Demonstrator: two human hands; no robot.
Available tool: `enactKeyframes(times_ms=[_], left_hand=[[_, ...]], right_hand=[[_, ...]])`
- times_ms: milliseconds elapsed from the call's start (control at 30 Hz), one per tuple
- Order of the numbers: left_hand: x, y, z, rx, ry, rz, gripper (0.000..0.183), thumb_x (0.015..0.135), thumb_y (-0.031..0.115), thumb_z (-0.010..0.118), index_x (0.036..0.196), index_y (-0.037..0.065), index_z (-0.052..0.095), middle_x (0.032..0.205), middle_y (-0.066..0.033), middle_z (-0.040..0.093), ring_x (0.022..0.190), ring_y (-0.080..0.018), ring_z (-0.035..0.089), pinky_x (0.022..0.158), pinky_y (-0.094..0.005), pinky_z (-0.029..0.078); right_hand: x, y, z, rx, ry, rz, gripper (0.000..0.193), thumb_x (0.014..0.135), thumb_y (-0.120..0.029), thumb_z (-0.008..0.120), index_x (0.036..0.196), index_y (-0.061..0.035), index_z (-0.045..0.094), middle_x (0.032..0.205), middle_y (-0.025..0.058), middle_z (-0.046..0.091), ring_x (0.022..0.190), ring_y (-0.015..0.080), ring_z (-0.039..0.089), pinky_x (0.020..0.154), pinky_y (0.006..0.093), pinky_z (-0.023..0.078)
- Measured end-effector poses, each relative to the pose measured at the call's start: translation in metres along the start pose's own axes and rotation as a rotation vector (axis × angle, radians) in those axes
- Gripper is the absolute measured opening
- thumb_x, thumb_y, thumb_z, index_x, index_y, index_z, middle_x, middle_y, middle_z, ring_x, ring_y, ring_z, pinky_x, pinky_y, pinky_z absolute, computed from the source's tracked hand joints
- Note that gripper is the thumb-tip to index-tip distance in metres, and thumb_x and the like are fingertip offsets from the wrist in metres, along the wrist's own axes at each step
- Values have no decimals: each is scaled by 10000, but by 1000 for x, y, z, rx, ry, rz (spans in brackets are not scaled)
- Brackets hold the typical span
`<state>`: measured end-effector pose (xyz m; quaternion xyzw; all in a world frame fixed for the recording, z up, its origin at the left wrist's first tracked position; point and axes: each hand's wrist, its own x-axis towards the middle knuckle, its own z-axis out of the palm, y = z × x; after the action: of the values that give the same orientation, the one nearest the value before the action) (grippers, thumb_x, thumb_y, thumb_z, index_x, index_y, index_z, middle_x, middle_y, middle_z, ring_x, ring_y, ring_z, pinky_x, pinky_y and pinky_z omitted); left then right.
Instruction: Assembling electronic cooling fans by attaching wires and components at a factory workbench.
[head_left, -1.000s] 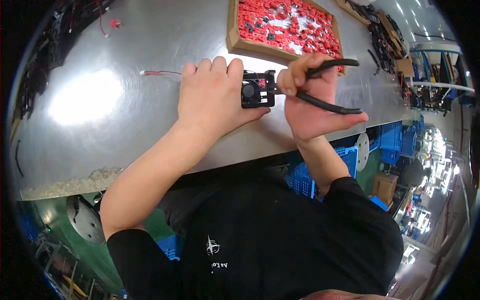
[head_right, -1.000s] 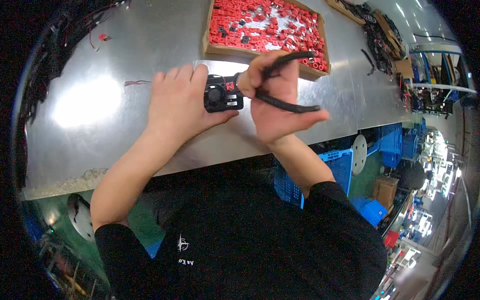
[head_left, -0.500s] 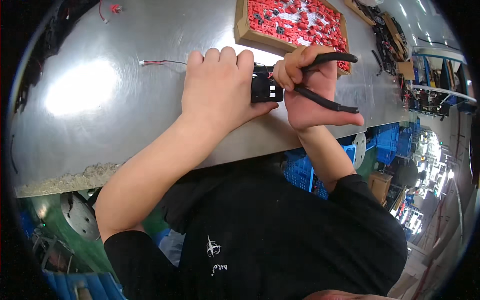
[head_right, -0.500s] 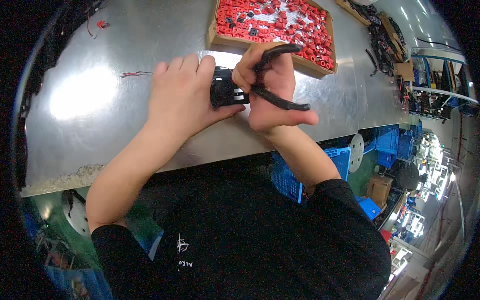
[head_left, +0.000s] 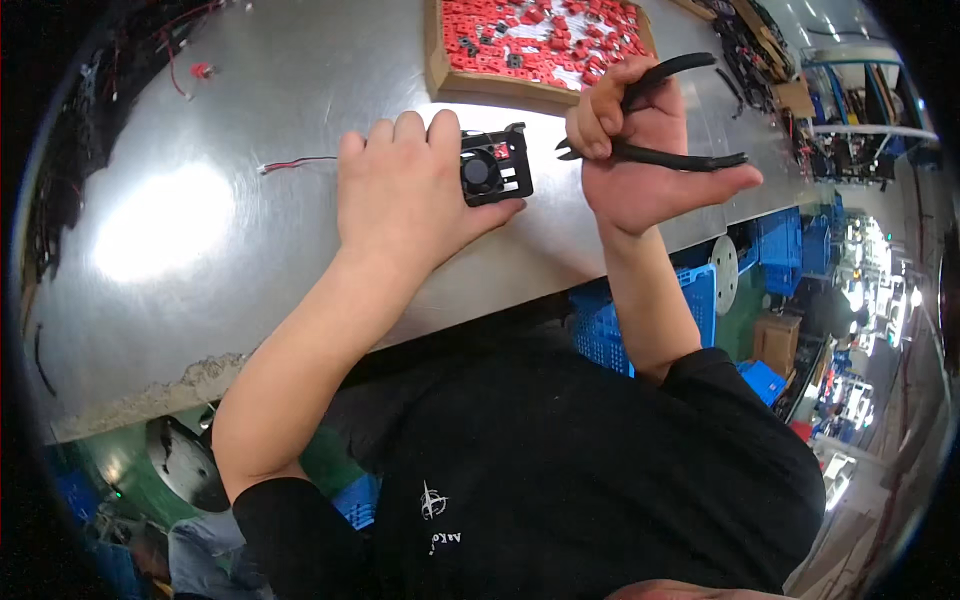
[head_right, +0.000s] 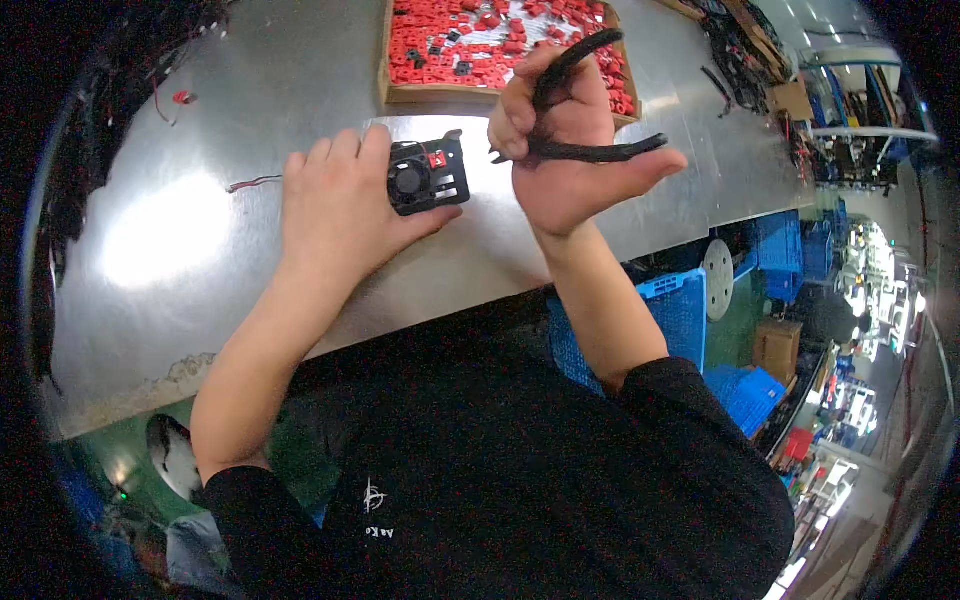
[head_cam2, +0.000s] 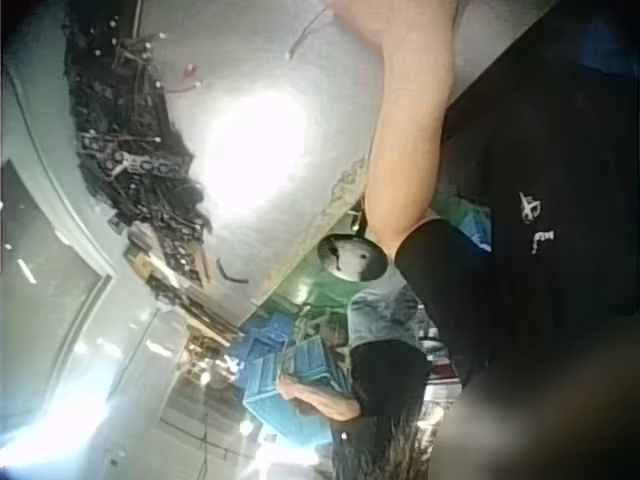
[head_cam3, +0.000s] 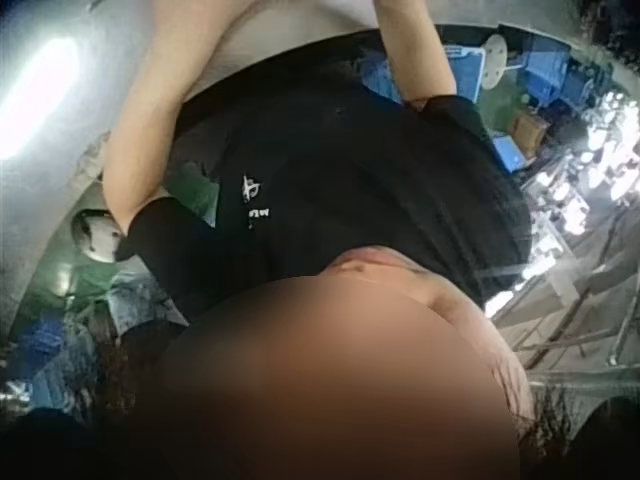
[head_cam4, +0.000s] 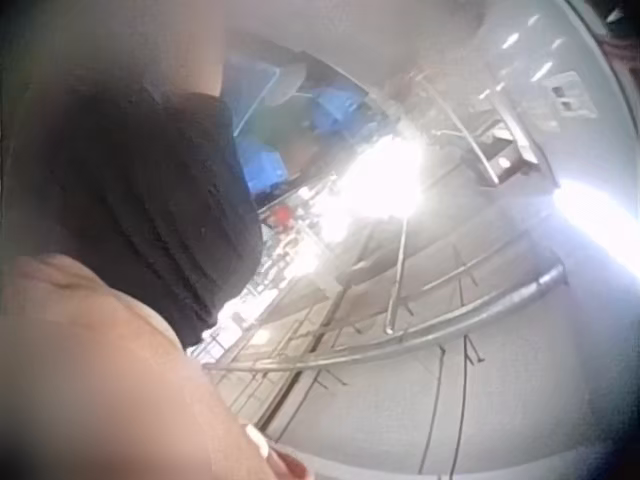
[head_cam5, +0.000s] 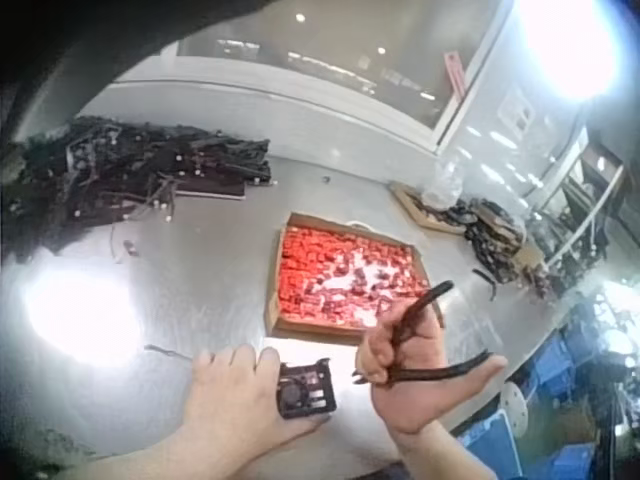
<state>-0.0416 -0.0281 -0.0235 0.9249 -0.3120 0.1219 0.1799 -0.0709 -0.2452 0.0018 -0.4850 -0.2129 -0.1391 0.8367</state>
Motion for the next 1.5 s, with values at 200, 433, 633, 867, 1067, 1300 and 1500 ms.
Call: enactKeyframes(times_ms=[200,433,633,867,1067,1300,1500], left_hand=[[1,-6,-7,-3,-78,48,783,672,751,854,1013,79,641,897,-89,688,901,-266,693,818,-426,447],[3,-3,-5,-1,-104,48,795,677,753,855,1025,73,636,908,-108,700,900,-291,704,808,-443,457],[2,-2,-9,15,-67,29,793,682,754,850,1028,72,638,893,-109,699,881,-318,705,782,-463,472],[1,-4,-5,1,-84,3,799,676,764,847,1029,77,642,878,-106,707,874,-305,709,781,-456,472],[1,-4,-5,7,-60,12,798,674,759,851,1031,76,646,876,-105,709,872,-296,710,787,-462,467],[0,-6,-5,-12,-68,-3,772,671,727,870,1024,76,651,878,-104,706,889,-293,708,797,-457,464],[-3,-8,-7,-36,-81,5,750,698,705,864,1038,69,658,927,-103,701,924,-298,706,803,-459,473]], right_hand=[[-31,-20,7,-1022,104,537,358,935,-56,759,1262,-88,617,966,-3,583,749,17,488,655,211,390],[-36,-9,12,-841,-7,138,405,994,-242,697,1316,-65,527,1048,65,587,846,145,580,765,283,486],[-1,9,28,-99,96,70,1268,648,-1158,252,1243,-70,516,1015,88,558,743,153,505,688,316,427],[10,25,55,-314,212,304,1256,603,-1169,237,1175,-75,467,874,33,490,680,106,446,627,240,395],[6,29,55,-286,258,292,1218,627,-1160,244,1122,-72,475,837,32,479,648,108,431,612,244,388],[7,34,59,-325,263,266,1207,631,-1157,266,1086,-60,484,808,31,476,636,107,425,602,245,383],[7,44,57,-354,258,226,1200,610,-1154,281,1019,-48,504,775,11,459,606,86,391,549,232,347]])
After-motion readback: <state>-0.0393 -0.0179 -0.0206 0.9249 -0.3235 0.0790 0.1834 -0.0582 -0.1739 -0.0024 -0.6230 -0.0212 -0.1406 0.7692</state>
